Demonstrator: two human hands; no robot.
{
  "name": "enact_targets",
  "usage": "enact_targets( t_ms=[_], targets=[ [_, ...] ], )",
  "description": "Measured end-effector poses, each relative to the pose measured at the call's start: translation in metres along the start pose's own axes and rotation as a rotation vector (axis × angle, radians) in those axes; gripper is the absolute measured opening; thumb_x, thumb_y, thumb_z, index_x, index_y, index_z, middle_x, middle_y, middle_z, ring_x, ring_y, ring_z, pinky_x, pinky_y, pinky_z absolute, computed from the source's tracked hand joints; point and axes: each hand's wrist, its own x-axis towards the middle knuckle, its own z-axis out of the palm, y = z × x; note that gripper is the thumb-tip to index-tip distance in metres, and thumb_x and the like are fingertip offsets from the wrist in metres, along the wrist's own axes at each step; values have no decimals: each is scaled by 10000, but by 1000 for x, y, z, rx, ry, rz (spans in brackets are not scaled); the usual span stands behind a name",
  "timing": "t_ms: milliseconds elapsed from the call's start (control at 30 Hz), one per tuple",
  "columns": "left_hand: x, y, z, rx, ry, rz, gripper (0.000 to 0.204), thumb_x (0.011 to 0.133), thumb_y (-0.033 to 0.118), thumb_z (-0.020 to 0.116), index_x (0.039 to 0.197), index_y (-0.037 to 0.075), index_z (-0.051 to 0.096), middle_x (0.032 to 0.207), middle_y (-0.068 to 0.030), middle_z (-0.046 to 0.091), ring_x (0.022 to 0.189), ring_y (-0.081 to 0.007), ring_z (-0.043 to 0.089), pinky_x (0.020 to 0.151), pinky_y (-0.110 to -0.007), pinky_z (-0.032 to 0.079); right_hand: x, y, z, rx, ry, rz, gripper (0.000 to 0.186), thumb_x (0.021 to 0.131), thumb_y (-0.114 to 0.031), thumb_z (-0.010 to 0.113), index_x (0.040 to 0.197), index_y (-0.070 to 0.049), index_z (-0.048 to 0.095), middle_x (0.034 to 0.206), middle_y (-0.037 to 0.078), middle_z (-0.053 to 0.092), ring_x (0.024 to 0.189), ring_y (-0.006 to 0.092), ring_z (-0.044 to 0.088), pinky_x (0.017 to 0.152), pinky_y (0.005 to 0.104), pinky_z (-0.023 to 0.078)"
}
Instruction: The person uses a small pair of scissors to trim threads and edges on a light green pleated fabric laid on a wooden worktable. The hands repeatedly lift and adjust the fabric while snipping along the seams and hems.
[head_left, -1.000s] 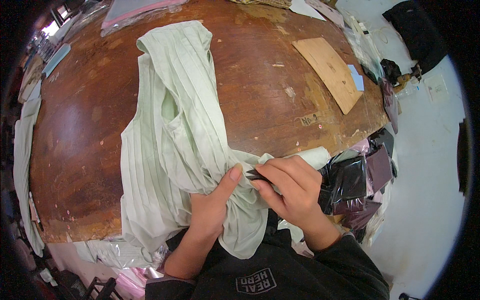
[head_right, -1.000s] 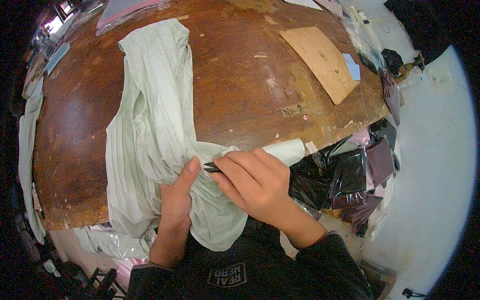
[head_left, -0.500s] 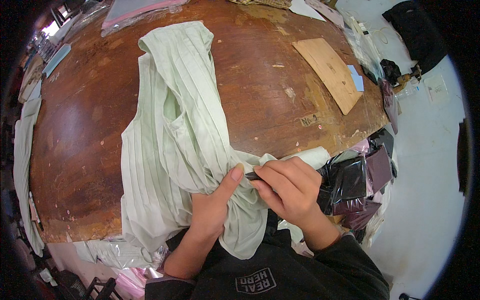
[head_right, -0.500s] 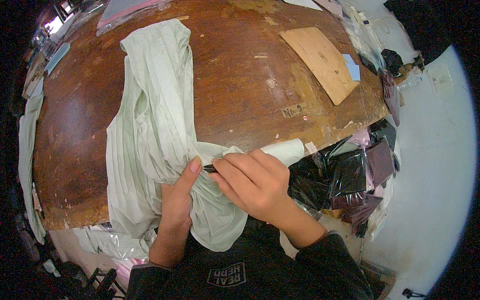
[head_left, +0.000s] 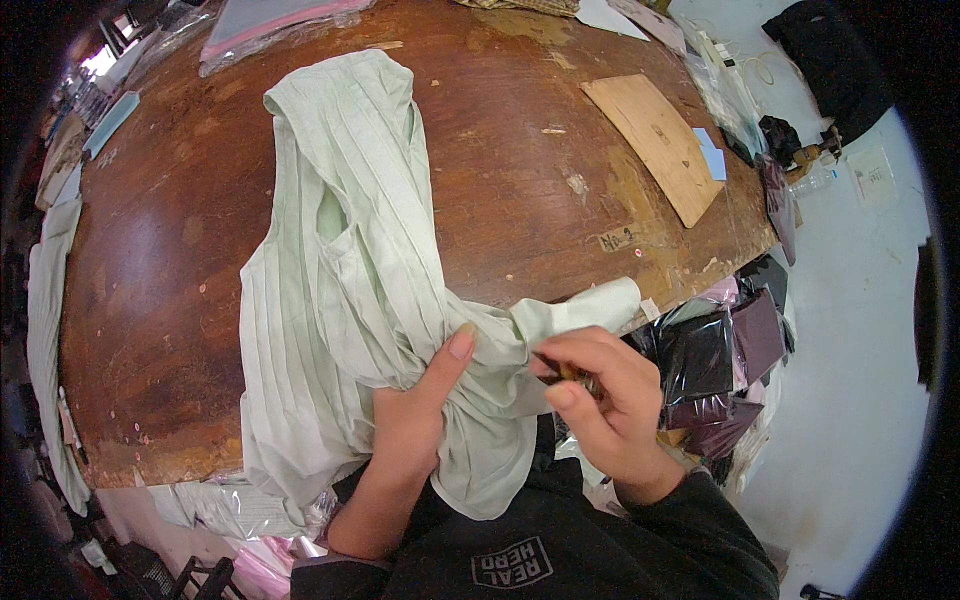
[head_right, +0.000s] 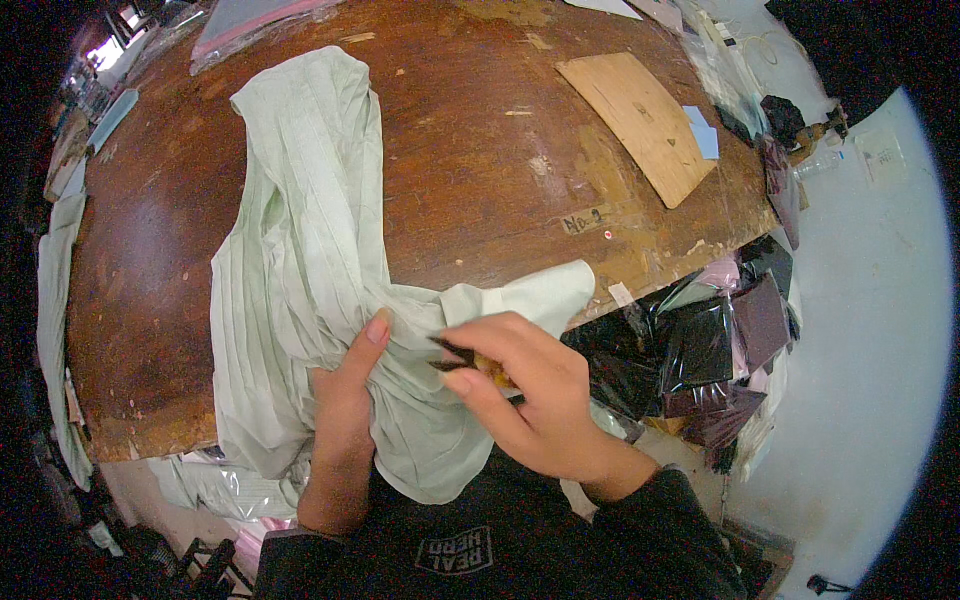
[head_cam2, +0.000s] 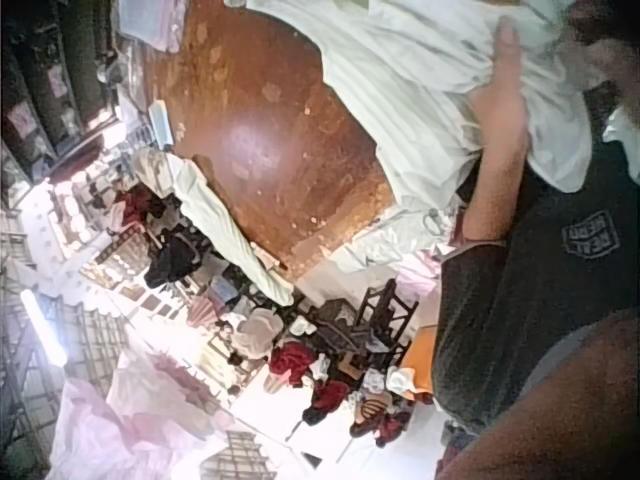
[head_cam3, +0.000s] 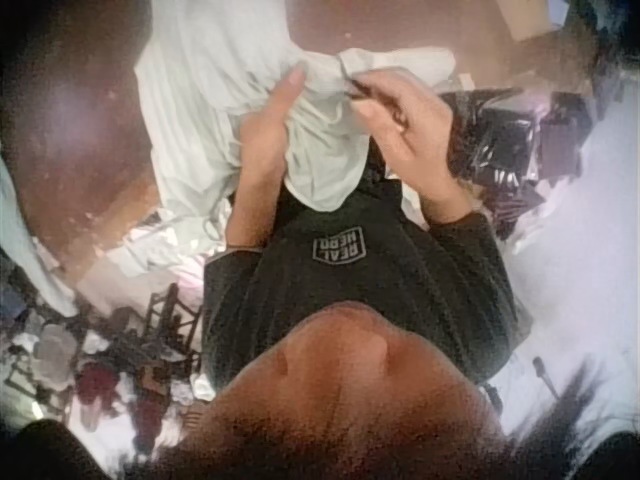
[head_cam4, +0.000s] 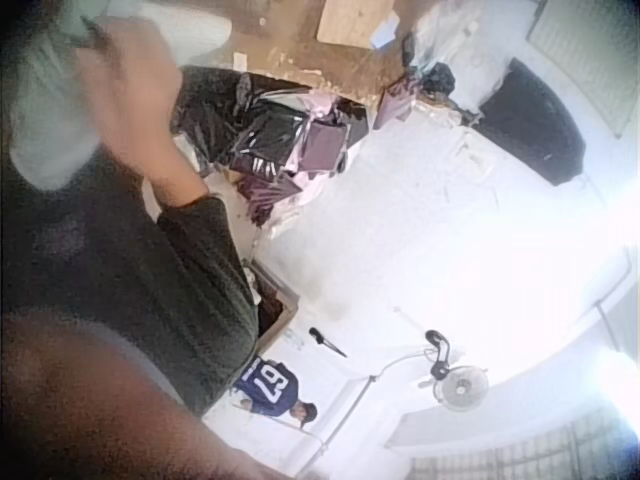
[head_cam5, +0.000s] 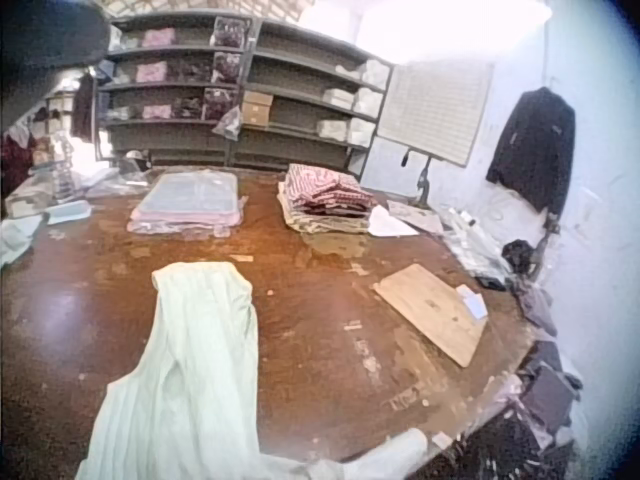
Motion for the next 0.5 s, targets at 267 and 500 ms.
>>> enact_targets(
  t_ms=[267, 500],
  targets=[
    [0, -1, -3, 90, -22, 57, 393, 794, 16, 669, 1151, -18, 508, 1047, -64, 575, 928, -137, 553, 814, -263, 449, 2, 1, 0, 726, -196, 674, 251, 918, -141, 486, 1022, 77, 555, 852, 108, 596, 620, 141, 569, 560, 258, 459],
    [-1, -4, -4, 114, -97, 149, 338, 799, 23, 667, 1107, -12, 534, 1006, -53, 585, 888, -122, 556, 780, -247, 451, 5, 7, 2, 689, -218, 714, 241, 918, -162, 501, 955, 65, 575, 788, 72, 598, 540, 104, 542, 476, 216, 423]
  ],
)
